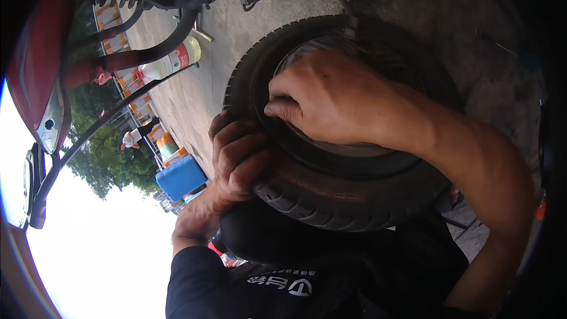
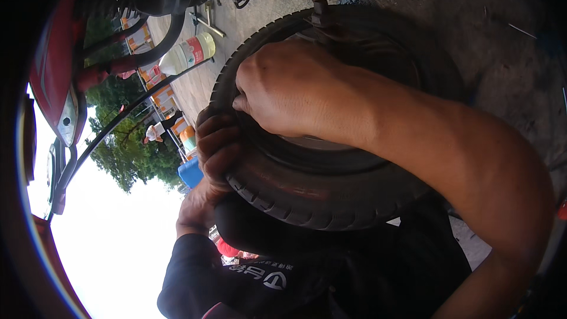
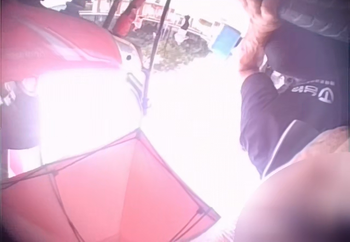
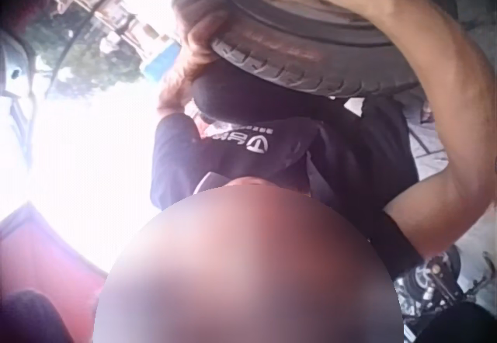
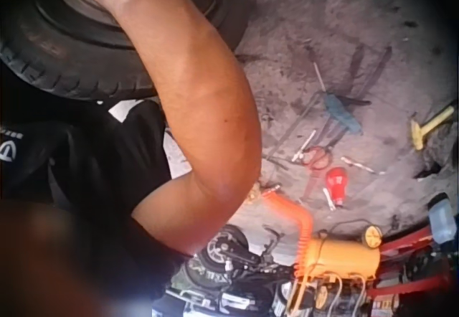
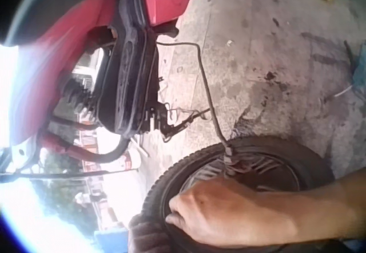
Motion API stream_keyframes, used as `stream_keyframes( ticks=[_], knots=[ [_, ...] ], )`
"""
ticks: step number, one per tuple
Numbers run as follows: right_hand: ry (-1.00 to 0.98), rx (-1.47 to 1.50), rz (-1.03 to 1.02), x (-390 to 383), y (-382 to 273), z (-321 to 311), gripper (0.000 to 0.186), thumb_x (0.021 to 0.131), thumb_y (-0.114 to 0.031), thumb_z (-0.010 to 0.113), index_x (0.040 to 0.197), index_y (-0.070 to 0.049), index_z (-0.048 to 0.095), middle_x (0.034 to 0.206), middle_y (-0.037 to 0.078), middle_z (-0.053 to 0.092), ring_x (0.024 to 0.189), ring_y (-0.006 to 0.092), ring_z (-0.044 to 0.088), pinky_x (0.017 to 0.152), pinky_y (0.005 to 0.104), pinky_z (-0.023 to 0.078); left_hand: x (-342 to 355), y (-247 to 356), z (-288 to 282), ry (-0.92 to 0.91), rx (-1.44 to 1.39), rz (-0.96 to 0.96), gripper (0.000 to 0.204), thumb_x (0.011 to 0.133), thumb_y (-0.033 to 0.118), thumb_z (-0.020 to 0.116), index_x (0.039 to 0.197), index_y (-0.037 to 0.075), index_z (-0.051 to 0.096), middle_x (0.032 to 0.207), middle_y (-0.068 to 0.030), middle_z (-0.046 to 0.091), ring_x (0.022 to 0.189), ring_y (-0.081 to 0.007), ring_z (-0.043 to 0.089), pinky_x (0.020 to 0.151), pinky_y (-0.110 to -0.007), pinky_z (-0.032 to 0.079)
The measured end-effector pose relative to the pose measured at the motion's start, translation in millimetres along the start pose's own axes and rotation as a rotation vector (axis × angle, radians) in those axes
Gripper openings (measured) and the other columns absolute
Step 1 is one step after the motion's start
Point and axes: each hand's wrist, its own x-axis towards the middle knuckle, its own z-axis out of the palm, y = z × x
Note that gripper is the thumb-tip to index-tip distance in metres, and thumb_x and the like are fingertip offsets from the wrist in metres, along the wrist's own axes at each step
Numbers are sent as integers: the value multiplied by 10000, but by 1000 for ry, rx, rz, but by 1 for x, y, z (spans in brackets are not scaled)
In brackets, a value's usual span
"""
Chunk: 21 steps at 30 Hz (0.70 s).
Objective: The person removes a motorcycle tire from the rim, uses a tire lever to pry the bead, and then uses an air hose to inflate the tire. The person repeatedly adjusts the tire on the rim and uses tools to seat the bead.
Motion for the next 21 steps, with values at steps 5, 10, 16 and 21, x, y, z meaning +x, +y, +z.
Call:
stream_keyframes(
  ticks=[5, 10, 16, 21],
  knots=[
    [32, -13, -30, -3, 4, 2, 241, 937, -257, 692, 894, -22, 729, 795, 189, 701, 798, 393, 694, 734, 483, 550, 3, 1, 1, 6, 1, 7, 490, 738, 141, 822, 1145, 163, 550, 1127, -111, 631, 1044, -374, 646, 958, -630, 478],
    [6, -21, -39, -3, 2, 1, 237, 931, -250, 697, 886, -19, 724, 807, 184, 709, 788, 385, 698, 736, 483, 554, 4, 4, -6, -45, 23, -9, 520, 738, 137, 829, 1164, 166, 533, 1123, -105, 623, 1048, -377, 638, 953, -625, 479],
    [-172, 44, 37, 2, -1, -10, 236, 931, -244, 702, 924, -10, 733, 838, 182, 724, 813, 354, 719, 764, 463, 566, -1, 8, -2, 7, 24, -41, 508, 758, 149, 826, 1166, 171, 525, 1113, -106, 619, 1048, -371, 631, 945, -625, 477],
    [-312, 206, 55, 8, 1, -26, 265, 901, -227, 742, 1048, -6, 735, 929, 178, 750, 886, 329, 737, 820, 429, 574, -1, 7, -2, 8, 15, -44, 465, 811, 193, 797, 1180, 184, 516, 1118, -113, 612, 1073, -370, 618, 957, -627, 463]
  ],
)
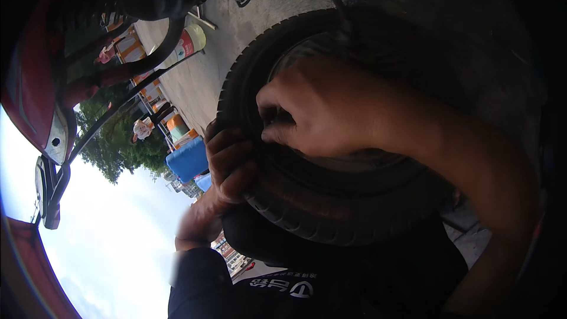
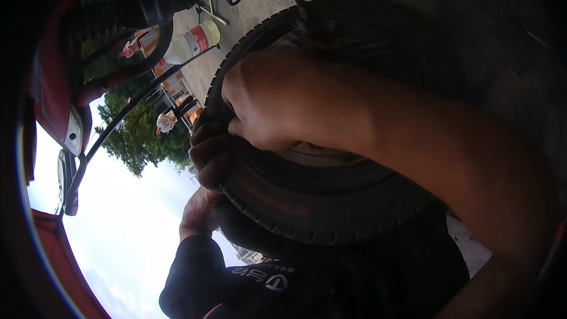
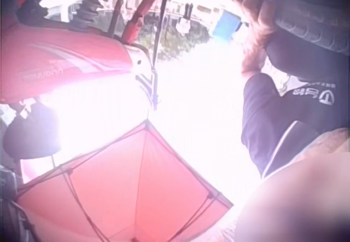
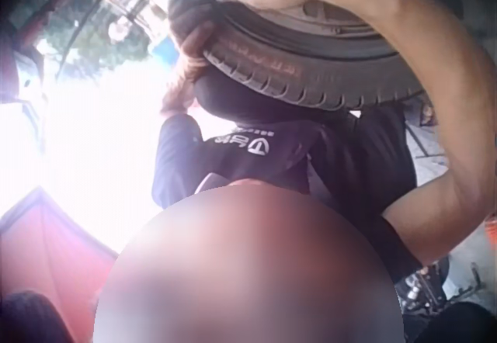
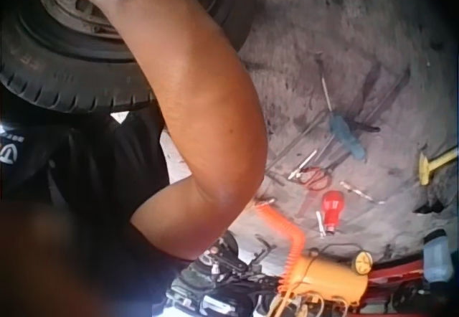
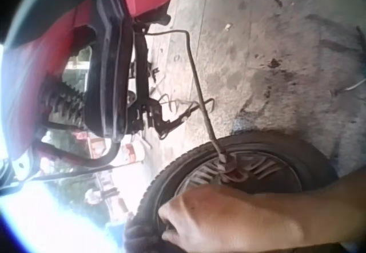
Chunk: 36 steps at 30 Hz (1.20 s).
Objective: The person removes a motorcycle tire from the rim, uses a tire lever to pry the bead, and then uses an air hose to inflate the tire. The person repeatedly adjusts the tire on the rim and uses tools to seat the bead.
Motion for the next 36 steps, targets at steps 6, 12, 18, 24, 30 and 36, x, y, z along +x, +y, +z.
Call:
stream_keyframes(
  ticks=[6, 12, 18, 24, 30, 36],
  knots=[
    [-105, 24, -53, -3, 2, -12, 348, 855, -216, 785, 1117, -1, 709, 999, 183, 757, 933, 319, 746, 861, 405, 583, 2, 0, -1, -7, -16, 3, 453, 824, 192, 786, 1189, 193, 518, 1138, -112, 607, 1105, -370, 604, 980, -628, 448],
    [-14, -44, -38, -2, -4, -10, 371, 856, -228, 791, 1118, 13, 688, 987, 178, 757, 901, 332, 751, 845, 403, 592, 14, 2, -3, -36, -27, -22, 466, 787, 184, 822, 1158, 176, 542, 1147, -106, 612, 1097, -373, 612, 962, -622, 464],
    [43, -109, 56, -22, -20, -48, 556, 895, -399, 792, 1256, -5, 637, 1036, 166, 745, 921, 283, 742, 816, 397, 590, 56, 3, -12, -122, 6, 16, 559, 738, 220, 864, 1185, 113, 546, 1181, -157, 606, 1098, -400, 609, 934, -610, 483],
    [692, -192, 11, -64, -60, -130, 462, 993, -403, 696, 1225, -5, 667, 909, 49, 702, 772, 122, 648, 686, 280, 540, 120, 11, -12, -163, 58, -61, 747, 671, 266, 915, 1288, 55, 549, 1190, -199, 616, 1083, -417, 613, 936, -504, 492],
    [1133, 71, 76, -89, -97, -196, 316, 1018, -391, 656, 947, -84, 660, 730, -7, 589, 601, 112, 552, 525, 289, 451, 184, 20, -6, -118, 78, -140, 772, 586, 166, 944, 1253, 15, 586, 1096, -175, 705, 1042, -379, 697, 915, -429, 544],
    [1470, 172, -89, -111, -81, -189, 328, 965, -359, 720, 1091, -59, 683, 845, 44, 670, 716, 168, 636, 622, 324, 512, 236, 19, 8, -89, 173, -309, 858, 630, 415, 924, 1301, -6, 593, 1147, -239, 708, 1093, -403, 685, 950, -450, 531]
  ],
)
